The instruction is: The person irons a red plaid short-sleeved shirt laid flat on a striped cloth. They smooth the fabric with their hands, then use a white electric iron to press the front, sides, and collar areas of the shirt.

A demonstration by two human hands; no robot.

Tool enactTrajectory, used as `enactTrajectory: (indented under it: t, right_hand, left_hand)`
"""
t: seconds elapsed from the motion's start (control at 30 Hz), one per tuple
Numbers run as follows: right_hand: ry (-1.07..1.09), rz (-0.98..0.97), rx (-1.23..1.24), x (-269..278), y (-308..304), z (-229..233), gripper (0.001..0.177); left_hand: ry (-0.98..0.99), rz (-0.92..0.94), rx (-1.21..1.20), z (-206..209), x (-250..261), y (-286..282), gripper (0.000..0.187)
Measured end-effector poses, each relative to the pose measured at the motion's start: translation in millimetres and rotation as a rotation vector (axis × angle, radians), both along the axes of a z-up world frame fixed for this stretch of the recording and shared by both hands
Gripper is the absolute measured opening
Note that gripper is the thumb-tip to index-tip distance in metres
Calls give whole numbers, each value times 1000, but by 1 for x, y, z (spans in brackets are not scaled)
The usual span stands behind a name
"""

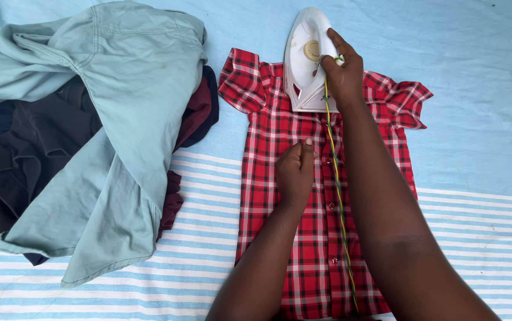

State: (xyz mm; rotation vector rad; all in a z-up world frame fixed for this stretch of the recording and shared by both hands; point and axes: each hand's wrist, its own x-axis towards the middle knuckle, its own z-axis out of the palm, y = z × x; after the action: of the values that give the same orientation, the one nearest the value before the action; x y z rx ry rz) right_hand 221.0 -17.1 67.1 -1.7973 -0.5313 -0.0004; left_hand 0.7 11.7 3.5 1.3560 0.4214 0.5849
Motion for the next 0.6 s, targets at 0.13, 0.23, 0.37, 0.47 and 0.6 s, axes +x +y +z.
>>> enactTrajectory:
  t: [0.13,0.23,0.37,0.47,0.6]
  right_hand:
    - [-38,39,60,0,-14,34,59]
    - [-105,-9,131,-36,-47,79,62]
    - [-122,-12,334,-119,-121,116,64]
    - [-48,-206,229,-188,-166,111,68]
    - [6,-357,-65,-257,-210,73,60]
  left_hand:
    - [82,-23,269,1,-1,-1,48]
    - [56,-24,242,2,-1,-1,47]
    - [14,2,250,-5,0,-3,44]
    - [2,1,239,-3,1,-3,43]
    - [18,7,272,-2,0,-3,43]
